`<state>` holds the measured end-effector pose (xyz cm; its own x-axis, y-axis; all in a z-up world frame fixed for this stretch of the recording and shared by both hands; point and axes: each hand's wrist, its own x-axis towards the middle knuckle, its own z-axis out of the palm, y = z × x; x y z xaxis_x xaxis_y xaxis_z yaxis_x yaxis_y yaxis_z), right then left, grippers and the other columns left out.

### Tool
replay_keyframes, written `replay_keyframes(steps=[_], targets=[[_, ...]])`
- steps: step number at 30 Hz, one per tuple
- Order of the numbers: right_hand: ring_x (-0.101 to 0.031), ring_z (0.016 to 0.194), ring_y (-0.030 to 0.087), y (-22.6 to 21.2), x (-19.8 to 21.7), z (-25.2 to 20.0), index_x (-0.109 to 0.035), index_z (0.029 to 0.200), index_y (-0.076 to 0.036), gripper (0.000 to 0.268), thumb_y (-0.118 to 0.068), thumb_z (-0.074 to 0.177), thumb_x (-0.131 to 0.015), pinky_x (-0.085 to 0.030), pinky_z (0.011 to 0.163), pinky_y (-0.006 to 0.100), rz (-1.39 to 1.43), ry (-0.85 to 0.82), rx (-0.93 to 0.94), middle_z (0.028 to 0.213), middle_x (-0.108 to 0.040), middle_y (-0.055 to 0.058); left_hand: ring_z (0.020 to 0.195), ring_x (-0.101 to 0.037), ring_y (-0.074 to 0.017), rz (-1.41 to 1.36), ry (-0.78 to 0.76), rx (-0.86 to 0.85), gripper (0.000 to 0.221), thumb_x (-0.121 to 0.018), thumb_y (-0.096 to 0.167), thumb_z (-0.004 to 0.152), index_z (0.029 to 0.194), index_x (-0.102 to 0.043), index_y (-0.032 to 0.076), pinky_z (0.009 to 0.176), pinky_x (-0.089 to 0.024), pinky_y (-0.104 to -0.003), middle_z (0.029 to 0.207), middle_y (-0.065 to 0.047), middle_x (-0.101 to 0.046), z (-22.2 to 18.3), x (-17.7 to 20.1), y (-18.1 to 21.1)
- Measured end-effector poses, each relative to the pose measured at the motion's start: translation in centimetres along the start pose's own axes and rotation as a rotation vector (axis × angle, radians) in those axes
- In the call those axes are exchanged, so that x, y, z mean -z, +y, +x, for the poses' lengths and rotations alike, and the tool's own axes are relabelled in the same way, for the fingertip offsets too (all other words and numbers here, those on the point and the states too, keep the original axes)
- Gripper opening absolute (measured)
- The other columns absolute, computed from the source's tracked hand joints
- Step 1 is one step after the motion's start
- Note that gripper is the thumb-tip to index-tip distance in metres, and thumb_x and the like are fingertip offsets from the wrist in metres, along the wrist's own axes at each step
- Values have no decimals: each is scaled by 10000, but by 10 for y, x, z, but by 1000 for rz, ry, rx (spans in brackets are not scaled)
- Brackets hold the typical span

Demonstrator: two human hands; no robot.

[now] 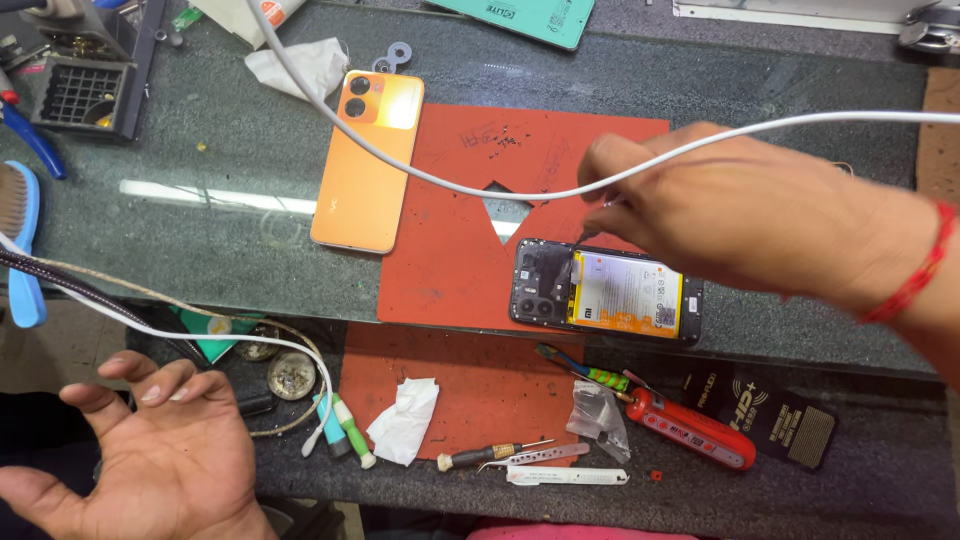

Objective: The person pries open a white mobile phone case and then uses a small screwdriver to remove screws from the internal circuitry of another phone frame.

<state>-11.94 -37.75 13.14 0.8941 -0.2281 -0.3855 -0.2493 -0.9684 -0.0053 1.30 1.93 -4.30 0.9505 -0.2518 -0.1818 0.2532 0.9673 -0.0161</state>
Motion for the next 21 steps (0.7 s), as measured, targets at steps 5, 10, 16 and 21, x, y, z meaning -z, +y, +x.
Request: replay_keyframes(steps=[5, 10, 16, 21], targets=[[-645, 865, 389, -2, 4, -4, -611, 1037, -133, 244, -358, 956, -565, -512, 729, 487, 214, 13, 107, 891, -690, 125, 905, -517, -245, 89, -54, 0, 683, -515, 760, 972, 1080, -576, 88, 882, -429, -392, 1168, -106, -555, 2, 15, 12], [-652, 862, 371, 0, -1, -5, -540, 1090, -73, 381, -439, 997, -589, -516, 763, 467, -22, -33, -35, 809, -665, 179, 926, -519, -203, 206, -127, 2, 634, -522, 715, 970, 1112, -585, 100, 911, -429, -338, 1199, -75, -555, 6, 28, 23], [-656, 866, 392, -5, 3, -3, -587, 1052, -66, 331, -390, 984, -609, -513, 711, 485, 66, 62, 101, 855, -676, 154, 885, -519, -287, 59, -47, -7, 698, -497, 745, 980, 1098, -568, 61, 909, -456, -450, 1136, -156, -556, 5, 15, 9], [-689, 868, 345, -6, 3, -6, -650, 1063, -134, 312, -432, 975, -622, -537, 746, 457, 69, -21, 7, 844, -707, 123, 991, -562, -259, 236, -172, 17, 697, -471, 735, 1011, 1181, -581, 68, 938, -463, -380, 1224, -130, -571, 4, 12, 1]])
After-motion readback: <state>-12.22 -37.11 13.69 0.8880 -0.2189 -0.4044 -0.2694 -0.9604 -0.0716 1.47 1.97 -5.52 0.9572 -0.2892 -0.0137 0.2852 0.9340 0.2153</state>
